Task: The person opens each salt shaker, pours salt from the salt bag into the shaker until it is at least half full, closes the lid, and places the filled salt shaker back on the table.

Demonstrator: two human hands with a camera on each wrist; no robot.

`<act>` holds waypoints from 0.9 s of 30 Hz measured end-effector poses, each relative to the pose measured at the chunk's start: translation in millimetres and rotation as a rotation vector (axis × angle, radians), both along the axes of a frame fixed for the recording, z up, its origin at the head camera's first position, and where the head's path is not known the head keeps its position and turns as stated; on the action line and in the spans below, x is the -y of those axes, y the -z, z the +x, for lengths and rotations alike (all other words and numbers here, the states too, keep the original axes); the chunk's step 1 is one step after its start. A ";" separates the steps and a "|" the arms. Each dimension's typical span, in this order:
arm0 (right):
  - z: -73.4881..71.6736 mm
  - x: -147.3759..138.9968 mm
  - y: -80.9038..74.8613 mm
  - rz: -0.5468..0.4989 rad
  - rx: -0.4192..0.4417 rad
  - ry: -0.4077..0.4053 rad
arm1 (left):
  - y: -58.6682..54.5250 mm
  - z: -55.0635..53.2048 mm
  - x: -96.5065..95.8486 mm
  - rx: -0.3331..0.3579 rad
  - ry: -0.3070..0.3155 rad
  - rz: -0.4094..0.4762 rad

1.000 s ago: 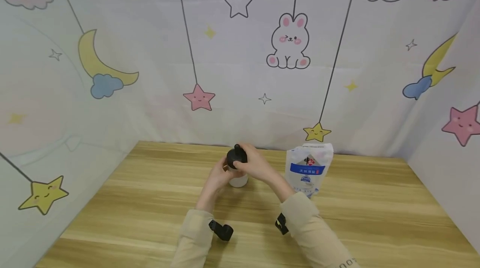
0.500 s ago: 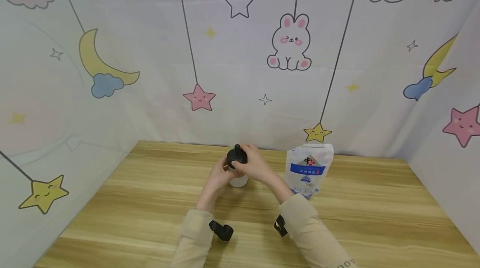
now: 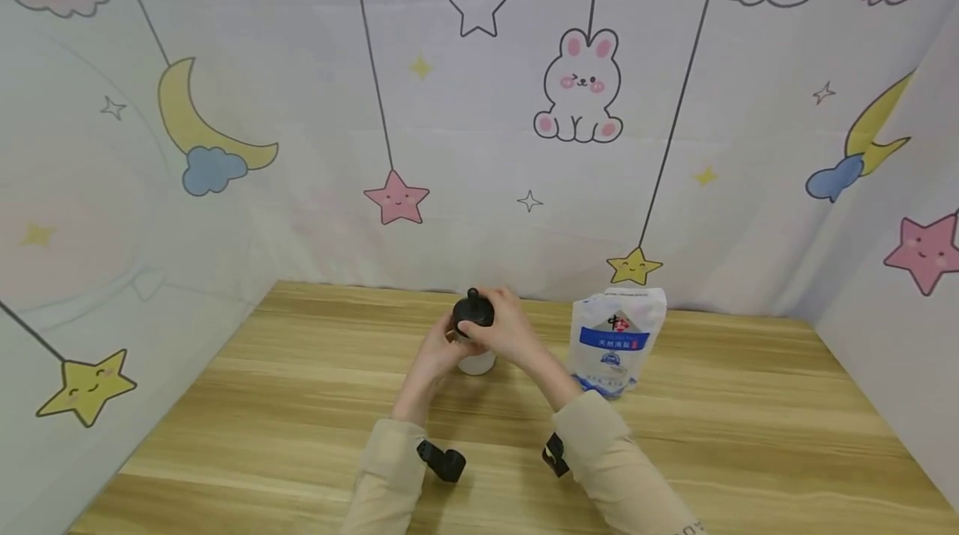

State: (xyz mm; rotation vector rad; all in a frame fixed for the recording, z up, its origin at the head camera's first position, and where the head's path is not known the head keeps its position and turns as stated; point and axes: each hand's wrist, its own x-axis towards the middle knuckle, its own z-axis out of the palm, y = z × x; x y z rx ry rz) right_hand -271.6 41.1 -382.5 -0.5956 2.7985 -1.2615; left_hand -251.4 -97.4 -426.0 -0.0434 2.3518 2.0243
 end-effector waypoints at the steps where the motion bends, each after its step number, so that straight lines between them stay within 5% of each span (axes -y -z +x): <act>1: 0.2 0.7 -0.2 -0.004 -0.001 0.012 | -0.4 -0.3 0.1 -0.003 0.000 -0.003; 16: 10.4 14.4 4.2 -0.011 -0.115 0.181 | 1.2 -1.1 0.5 -0.018 0.000 -0.025; 21: 6.1 9.9 6.2 -0.063 -0.049 0.133 | 1.6 -1.0 1.0 -0.006 0.007 -0.021; 27: 0.7 1.2 2.1 -0.128 0.035 -0.019 | 1.4 -0.5 1.5 -0.018 0.017 -0.018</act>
